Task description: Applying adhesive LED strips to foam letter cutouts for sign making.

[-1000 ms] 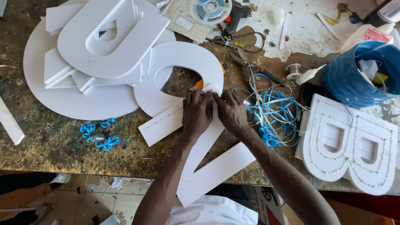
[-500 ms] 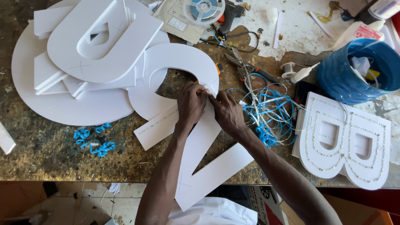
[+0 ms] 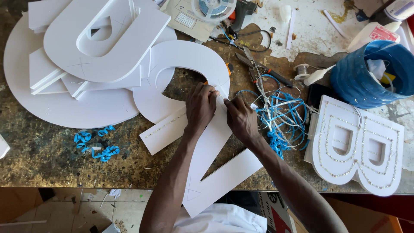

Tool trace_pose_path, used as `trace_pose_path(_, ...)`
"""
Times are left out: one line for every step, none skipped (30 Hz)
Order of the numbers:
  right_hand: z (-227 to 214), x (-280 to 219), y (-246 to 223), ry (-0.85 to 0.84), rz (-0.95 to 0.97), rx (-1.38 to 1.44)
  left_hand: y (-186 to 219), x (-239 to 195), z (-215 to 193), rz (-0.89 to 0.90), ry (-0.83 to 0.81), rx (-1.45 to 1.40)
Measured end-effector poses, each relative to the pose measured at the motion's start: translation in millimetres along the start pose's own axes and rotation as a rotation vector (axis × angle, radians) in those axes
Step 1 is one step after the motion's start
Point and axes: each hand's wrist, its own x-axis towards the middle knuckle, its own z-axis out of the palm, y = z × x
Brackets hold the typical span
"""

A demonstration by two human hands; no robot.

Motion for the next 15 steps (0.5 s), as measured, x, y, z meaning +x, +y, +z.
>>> trace_pose_path(1.8,-2.0,-0.4,-0.002,-0.005,0.001,0.3,-0.5,0.7,0.001,0.004,0.007)
trace_pose_path(3.9,-3.3,-0.8,-0.001,-0.009,0.0,0.3,0.0,1.2,0.004,0.008,0.015)
trace_pose_path(1.9,-3.2,-1.6,-0.003,-0.007,-0.002,1.1,-0.3,1.1,0.004,0.006,0.012)
trace_pose_path(0.5,-2.5,-2.8,-0.012,-0.005,0.0,1.3,-0.5,0.2,0.013,0.012,0.038)
trace_pose_path(-0.8,-1.9,-4.1,-0.021,-0.002,0.002,1.6,-0.8,-0.7,0.023,0.018,0.063)
trace_pose_path(-4.0,0.4,-6.2,-0.025,-0.006,0.005,1.9,-0.8,-1.0,0.018,0.019,0.065)
trace_pose_path(-7.1,2.7,-8.2,-0.03,-0.006,0.011,2.3,-0.7,-1.2,0.016,0.019,0.057)
trace_pose_path(-10.3,4.9,-10.2,-0.033,-0.003,0.016,2.9,0.0,-1.1,0.017,0.016,0.05)
trace_pose_path(-9.3,4.8,-9.8,-0.035,-0.003,0.017,1.4,-0.1,0.0,0.015,0.015,0.05)
trace_pose_path(-8.6,4.2,-9.1,-0.037,-0.01,0.007,0.4,-0.1,1.5,0.019,0.022,0.057)
trace_pose_path(-8.2,3.6,-8.3,-0.039,-0.017,-0.003,-0.4,-0.2,3.1,0.022,0.03,0.065)
trace_pose_path(-6.8,0.6,-7.7,-0.04,-0.016,-0.002,-0.8,-0.6,4.0,0.021,0.029,0.065)
trace_pose_path(-5.5,-2.4,-7.1,-0.036,-0.018,0.006,-1.0,-0.9,4.7,0.019,0.031,0.072)
trace_pose_path(-3.6,-3.6,-6.1,-0.029,-0.02,0.014,-1.5,0.8,5.2,0.02,0.034,0.08)
trace_pose_path(-5.5,-4.0,-7.0,-0.027,-0.019,0.014,-1.1,0.7,5.9,0.022,0.034,0.081)
